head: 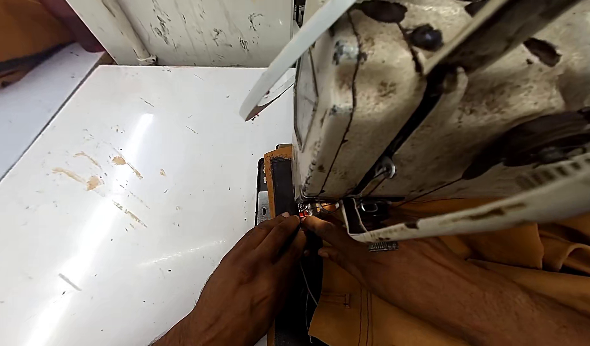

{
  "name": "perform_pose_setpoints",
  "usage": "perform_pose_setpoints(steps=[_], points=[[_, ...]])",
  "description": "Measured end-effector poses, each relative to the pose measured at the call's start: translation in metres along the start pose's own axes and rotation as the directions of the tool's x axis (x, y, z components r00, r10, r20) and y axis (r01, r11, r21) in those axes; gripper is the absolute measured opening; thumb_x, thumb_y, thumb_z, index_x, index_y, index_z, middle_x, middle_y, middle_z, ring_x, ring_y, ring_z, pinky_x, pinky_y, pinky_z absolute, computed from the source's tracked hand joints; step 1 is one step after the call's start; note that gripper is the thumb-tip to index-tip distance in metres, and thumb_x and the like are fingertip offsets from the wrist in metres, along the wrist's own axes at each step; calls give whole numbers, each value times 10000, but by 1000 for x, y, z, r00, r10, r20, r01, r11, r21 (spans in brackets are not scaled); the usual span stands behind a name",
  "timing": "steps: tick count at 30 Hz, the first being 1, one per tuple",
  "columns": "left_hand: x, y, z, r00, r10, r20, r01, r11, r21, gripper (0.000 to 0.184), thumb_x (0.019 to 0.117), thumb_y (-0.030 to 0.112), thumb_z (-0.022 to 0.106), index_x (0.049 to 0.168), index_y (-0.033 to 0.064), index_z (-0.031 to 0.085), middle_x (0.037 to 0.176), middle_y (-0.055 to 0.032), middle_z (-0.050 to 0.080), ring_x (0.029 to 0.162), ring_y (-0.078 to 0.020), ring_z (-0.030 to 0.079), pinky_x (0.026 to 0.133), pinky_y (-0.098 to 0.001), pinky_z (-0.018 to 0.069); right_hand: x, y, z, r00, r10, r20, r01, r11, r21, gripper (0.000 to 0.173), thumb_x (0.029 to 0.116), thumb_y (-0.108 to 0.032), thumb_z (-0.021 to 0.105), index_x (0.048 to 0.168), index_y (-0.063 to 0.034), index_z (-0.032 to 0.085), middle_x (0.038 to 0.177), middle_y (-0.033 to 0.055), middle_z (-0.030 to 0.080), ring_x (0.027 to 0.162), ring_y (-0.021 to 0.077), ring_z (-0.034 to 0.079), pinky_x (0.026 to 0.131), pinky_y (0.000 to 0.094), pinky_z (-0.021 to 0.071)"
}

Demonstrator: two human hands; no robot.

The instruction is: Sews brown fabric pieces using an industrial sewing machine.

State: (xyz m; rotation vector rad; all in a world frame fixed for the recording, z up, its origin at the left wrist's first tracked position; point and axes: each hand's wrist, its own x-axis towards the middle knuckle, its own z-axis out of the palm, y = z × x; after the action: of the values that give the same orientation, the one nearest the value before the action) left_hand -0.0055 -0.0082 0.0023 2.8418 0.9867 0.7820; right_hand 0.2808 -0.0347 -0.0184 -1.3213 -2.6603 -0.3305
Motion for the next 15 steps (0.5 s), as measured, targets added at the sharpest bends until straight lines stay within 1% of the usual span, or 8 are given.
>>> perform_pose_setpoints(steps=[2,3,4,5,7,10,12,15], points=[[1,1,0,1000,-11,-3,11,1000,0,313,1051,211,493,1219,136,745,1297,-43,702,1267,-187,630,1057,-299,512,19,-15,-21,998,55,23,-56,997,50,396,1074,-498,404,1244,-239,650,1022,-14,691,931,185,684,764,390,540],[1,1,0,1000,-21,-11,21,1000,-3,314,1050,220,493,1213,139,748,1288,-39,708,1257,-180,638,1051,-295,515,33,-27,-42,991,101,83,-106,993,55,447,1070,-509,385,1370,-275,620,1238,-48,698,1136,154,667,925,370,547],[2,1,0,999,-30,-15,30,1000,-9,318,1051,230,490,1214,146,750,1281,-31,711,1250,-172,641,1049,-291,516,40,-32,-51,990,112,81,-117,991,58,475,1071,-514,363,1412,-287,602,1328,-64,672,1207,136,640,966,358,537],[2,1,0,999,-36,-17,35,999,-13,324,1049,236,487,1217,154,750,1274,-21,714,1243,-163,643,1045,-287,516,41,-32,-54,995,95,39,-97,993,64,477,1071,-506,363,1376,-263,638,1285,-35,689,1144,157,664,898,367,552],[2,0,0,999,-52,-7,52,998,-32,334,1050,259,484,1236,172,747,1270,3,710,1242,-140,637,1048,-278,510,38,-21,-48,994,-7,-111,19,994,108,412,1076,-439,425,1069,-163,731,931,42,714,833,208,704,679,372,554],[3,0,-2,996,-92,5,92,992,-84,328,1042,277,497,1227,195,755,1268,24,710,1254,-118,626,1061,-273,503,31,-12,-49,998,-64,-16,66,990,123,325,1078,-327,449,1049,-154,722,964,26,687,967,182,675,842,314,552],[5,-1,-3,992,-124,15,125,983,-132,321,1044,303,508,1216,209,763,1255,43,703,1234,-98,621,1043,-268,507,40,-20,-58,998,-17,56,10,991,135,296,1062,-283,481,1029,-135,736,972,36,704,994,193,683,871,308,551],[6,-2,-3,990,-140,29,143,979,-148,325,1042,320,509,1221,225,762,1268,62,693,1253,-98,609,1094,-331,482,73,-47,-82,945,227,234,-283,928,241,203,991,-114,616,1078,-14,769,1036,138,758,1016,273,721,925,377,554]])
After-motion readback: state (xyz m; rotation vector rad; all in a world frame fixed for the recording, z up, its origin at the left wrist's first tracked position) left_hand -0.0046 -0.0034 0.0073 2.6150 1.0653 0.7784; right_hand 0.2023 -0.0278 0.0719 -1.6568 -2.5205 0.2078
